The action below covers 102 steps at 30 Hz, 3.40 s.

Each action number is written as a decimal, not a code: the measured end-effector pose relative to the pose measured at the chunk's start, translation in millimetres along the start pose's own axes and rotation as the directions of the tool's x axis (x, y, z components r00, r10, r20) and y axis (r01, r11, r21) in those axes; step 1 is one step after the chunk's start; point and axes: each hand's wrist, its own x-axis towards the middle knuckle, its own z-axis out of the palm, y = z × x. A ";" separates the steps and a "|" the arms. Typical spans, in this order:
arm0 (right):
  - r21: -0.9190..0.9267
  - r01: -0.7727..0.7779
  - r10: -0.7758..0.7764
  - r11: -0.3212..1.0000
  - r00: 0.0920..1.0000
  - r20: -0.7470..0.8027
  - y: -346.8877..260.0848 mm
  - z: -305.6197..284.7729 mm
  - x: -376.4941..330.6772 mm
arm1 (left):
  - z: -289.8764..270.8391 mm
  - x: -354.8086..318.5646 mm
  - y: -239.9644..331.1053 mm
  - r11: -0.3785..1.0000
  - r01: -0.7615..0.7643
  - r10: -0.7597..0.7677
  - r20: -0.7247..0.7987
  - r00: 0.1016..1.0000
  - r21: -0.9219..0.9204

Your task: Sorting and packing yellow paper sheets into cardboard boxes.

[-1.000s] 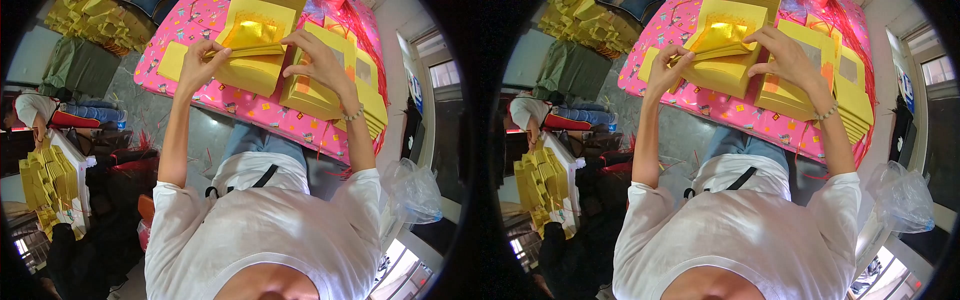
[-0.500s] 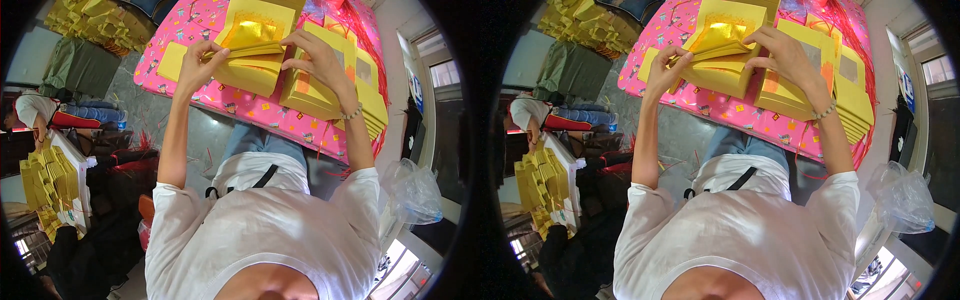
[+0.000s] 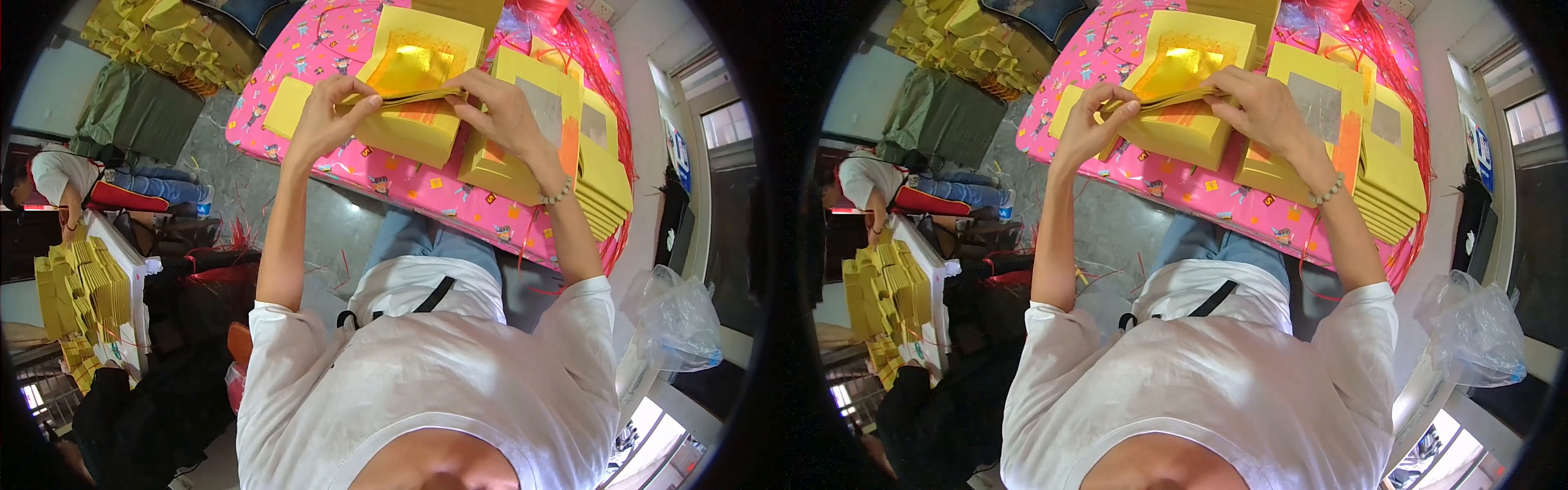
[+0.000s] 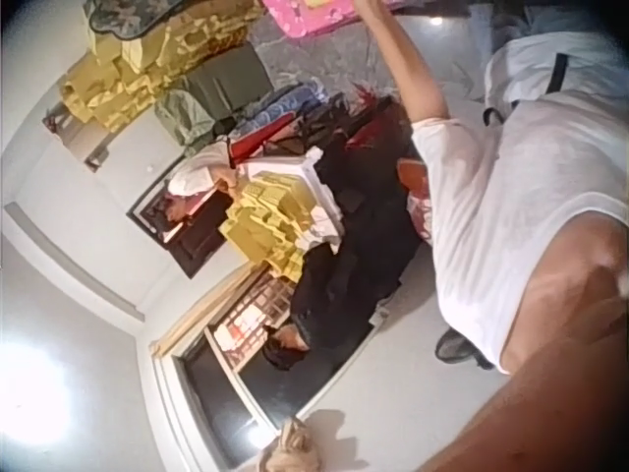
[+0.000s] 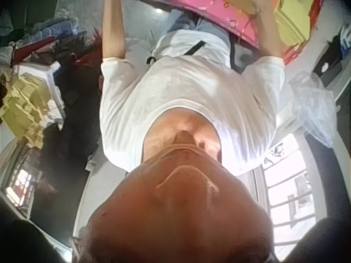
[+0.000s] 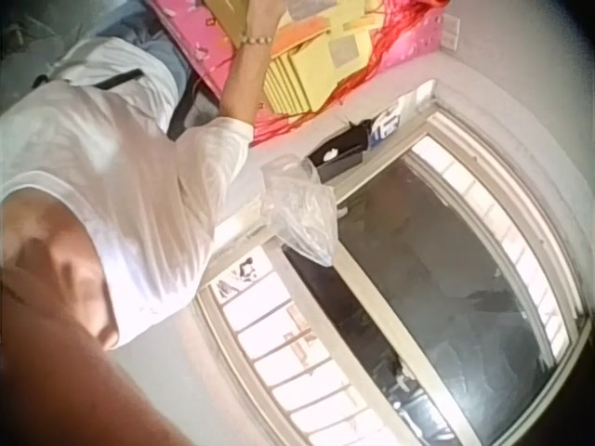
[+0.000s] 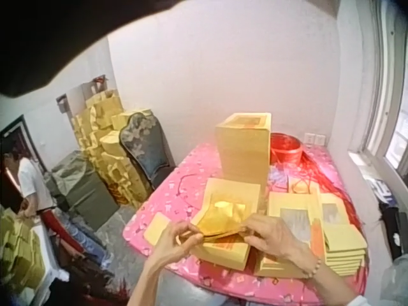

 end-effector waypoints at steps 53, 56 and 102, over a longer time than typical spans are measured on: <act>0.798 -0.299 0.468 0.524 0.884 0.024 -110.6 3.9 -106.6 | 67.0 -90.8 121.5 0.612 0.166 -0.247 0.013 0.969 -0.774; 0.792 -0.319 0.539 0.521 0.842 -0.016 -111.7 7.2 -112.0 | 72.2 -95.0 123.6 0.611 0.181 -0.283 0.001 0.959 -0.771; 0.846 -0.293 0.743 0.446 0.648 -0.167 -121.1 15.3 -130.9 | 80.7 -103.8 139.4 0.551 0.234 -0.172 0.165 0.971 -0.801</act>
